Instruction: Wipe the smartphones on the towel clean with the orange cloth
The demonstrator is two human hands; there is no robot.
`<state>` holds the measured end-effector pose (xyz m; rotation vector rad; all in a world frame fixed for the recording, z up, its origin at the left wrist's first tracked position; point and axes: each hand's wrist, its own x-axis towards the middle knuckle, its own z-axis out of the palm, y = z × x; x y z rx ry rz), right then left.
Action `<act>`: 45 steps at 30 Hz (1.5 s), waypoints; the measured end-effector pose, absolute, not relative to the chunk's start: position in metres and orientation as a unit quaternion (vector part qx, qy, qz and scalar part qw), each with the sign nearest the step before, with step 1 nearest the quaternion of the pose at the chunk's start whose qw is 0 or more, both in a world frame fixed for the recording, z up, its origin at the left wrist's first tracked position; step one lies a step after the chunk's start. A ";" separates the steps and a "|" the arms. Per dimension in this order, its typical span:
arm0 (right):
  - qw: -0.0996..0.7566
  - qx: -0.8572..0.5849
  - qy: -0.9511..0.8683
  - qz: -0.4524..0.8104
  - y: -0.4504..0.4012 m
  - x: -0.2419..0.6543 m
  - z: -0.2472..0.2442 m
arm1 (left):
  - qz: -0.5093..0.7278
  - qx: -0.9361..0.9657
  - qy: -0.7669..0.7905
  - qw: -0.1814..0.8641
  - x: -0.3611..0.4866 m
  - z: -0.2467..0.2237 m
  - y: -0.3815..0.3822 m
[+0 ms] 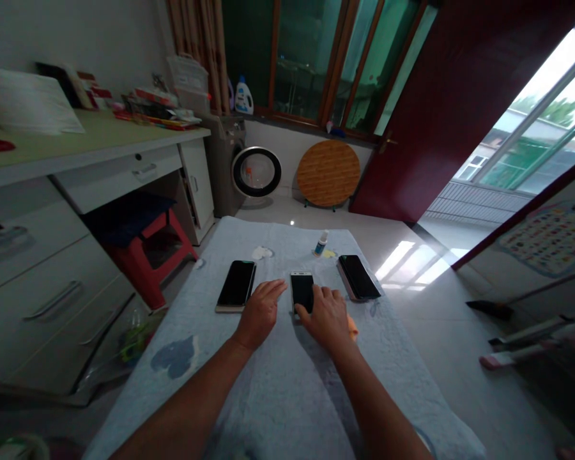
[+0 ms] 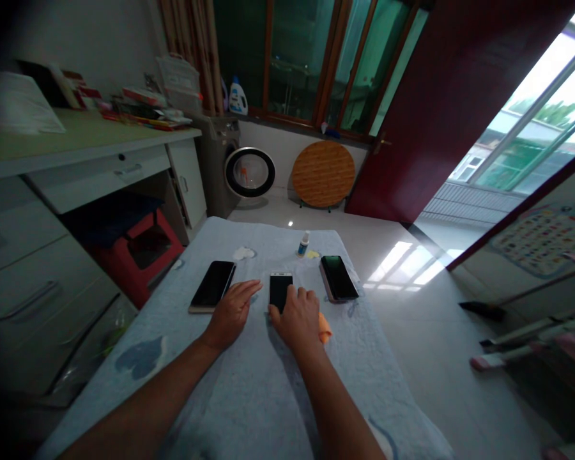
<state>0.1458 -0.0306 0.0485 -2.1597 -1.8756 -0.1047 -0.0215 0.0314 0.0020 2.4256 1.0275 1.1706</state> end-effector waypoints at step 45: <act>0.115 -0.814 -0.565 -0.072 0.012 0.307 0.062 | 0.443 0.817 0.366 0.056 -0.029 0.003 0.034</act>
